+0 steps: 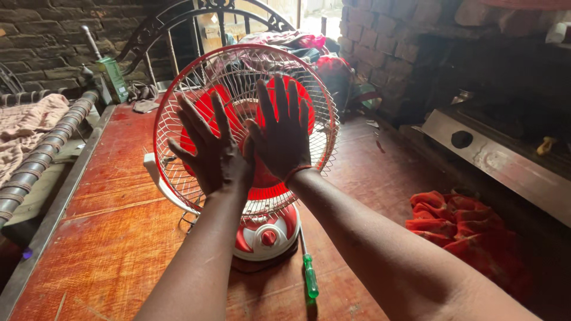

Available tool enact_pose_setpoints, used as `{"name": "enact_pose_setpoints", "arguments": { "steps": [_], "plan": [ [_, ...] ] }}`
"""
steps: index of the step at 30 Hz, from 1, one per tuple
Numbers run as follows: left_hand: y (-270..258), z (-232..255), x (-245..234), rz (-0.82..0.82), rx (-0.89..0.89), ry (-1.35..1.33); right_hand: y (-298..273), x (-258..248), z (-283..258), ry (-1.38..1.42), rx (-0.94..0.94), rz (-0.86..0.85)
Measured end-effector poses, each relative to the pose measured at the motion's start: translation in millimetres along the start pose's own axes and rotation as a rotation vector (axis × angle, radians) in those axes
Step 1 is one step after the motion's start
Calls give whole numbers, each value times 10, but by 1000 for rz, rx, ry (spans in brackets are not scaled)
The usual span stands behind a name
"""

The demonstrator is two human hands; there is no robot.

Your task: The person aligns and secures the front wire cage of a red and white electric fan onto its base. They repeatedly adjust the cage with both hands to ensure it is properly seated and then rotate the fan head to check the fit.

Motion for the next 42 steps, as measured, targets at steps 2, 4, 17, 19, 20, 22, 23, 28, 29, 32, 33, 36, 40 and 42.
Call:
{"name": "enact_pose_setpoints", "arguments": {
  "steps": [2,4,17,19,20,22,23,28,29,32,33,36,40,42],
  "plan": [
    [3,-1,28,-8,0,-1,-2,8,12,0,7,1],
    [-3,-9,46,-8,-8,8,-9,9,-2,-11,-3,-2],
    [-1,-6,90,10,-11,27,3,20,16,15,19,-30],
    [-17,-7,80,0,-13,14,-16,-2,2,29,14,-25],
    [-19,-13,62,8,-14,7,-22,-20,-8,26,9,-25],
    [15,-50,25,30,-21,13,14,-17,-48,51,-5,-10],
    [2,-28,34,33,-24,12,4,-35,-34,65,-8,-7],
    [-40,7,55,70,-22,-46,-29,-115,16,80,-18,34],
    [-43,-22,32,88,-22,-51,-33,-144,-2,105,-40,54],
    [-80,-79,12,101,-28,-84,-85,-180,-4,177,-52,74],
    [-90,-89,16,101,-28,-101,-109,-191,17,197,-45,76],
    [-80,-101,-4,170,-24,-138,-127,-167,61,89,-58,96],
    [-71,-122,6,218,-68,-184,-84,-151,217,70,-11,190],
    [23,-153,-6,226,-120,-198,6,-136,282,49,25,237]
  ]
}}
Point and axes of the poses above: each hand's wrist, its own y-axis towards the middle knuckle, its own x-axis out of the palm, z = x × y, the point moved 7 cm from there along y, towards the middle knuckle, and after that the axes turned 10 degrees about y, right-handed, at the moved point
